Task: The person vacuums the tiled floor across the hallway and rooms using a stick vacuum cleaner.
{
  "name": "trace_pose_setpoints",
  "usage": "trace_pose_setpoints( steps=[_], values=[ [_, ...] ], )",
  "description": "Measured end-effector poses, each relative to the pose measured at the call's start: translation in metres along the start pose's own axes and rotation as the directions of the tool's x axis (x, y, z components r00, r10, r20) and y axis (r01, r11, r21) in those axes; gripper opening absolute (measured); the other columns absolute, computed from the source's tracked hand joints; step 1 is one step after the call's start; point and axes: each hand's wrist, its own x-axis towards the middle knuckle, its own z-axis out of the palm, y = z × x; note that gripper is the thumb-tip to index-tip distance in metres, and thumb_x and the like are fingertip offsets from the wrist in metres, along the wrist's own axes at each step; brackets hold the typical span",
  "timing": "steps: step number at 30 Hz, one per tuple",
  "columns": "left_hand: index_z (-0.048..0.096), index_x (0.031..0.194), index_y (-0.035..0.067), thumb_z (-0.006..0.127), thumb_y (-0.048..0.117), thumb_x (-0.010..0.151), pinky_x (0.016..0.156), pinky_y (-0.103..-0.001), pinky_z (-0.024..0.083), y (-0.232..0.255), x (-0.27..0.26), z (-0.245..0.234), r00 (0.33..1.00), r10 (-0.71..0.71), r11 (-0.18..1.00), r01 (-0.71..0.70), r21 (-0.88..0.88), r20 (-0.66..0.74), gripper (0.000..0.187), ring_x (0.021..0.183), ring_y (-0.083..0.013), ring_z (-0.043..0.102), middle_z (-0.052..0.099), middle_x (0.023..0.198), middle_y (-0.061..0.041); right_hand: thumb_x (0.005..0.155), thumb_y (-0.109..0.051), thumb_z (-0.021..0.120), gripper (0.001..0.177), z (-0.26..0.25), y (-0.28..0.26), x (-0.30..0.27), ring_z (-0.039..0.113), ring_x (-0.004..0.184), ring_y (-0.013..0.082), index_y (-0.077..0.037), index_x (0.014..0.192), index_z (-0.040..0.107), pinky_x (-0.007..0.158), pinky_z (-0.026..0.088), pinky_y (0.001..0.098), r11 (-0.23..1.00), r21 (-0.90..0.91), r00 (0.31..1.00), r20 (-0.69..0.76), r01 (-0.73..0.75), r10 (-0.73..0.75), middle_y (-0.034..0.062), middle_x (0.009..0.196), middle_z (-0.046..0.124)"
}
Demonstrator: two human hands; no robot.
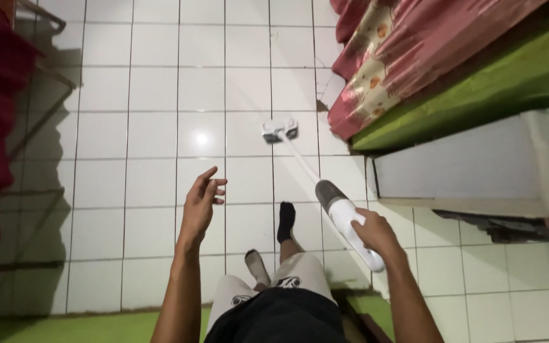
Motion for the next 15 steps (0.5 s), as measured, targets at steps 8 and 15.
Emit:
trace_pose_setpoints(
  steps=[8, 15],
  values=[
    [0.051, 0.148, 0.005, 0.048, 0.027, 0.107, 0.080, -0.029, 0.056, -0.061, -0.065, -0.046, 0.998, -0.008, 0.997, 0.004, -0.073, -0.055, 0.047, 0.094, -0.0138, 0.063, 0.071, 0.118, -0.010, 0.091, -0.034, 0.066, 0.054, 0.050, 0.004, -0.058, 0.076, 0.100, 0.0304, -0.014, 0.142, 0.063, 0.096, 0.057, 0.0412, 0.981, -0.180, 0.996, -0.034, 0.076, -0.083, 0.0182, 0.117, 0.075],
    [0.051, 0.147, 0.005, 0.049, 0.025, 0.106, 0.080, -0.029, 0.057, -0.083, -0.103, -0.059, 0.991, 0.009, 0.992, -0.026, -0.127, -0.136, 0.046, 0.094, -0.0144, 0.063, 0.072, 0.118, -0.010, 0.089, -0.031, 0.070, 0.052, 0.065, -0.026, -0.049, 0.073, 0.094, 0.0344, -0.006, 0.134, 0.068, 0.095, 0.054, 0.0426, 0.957, -0.176, 0.958, -0.129, 0.230, -0.254, 0.0237, 0.107, 0.075]
  ],
)
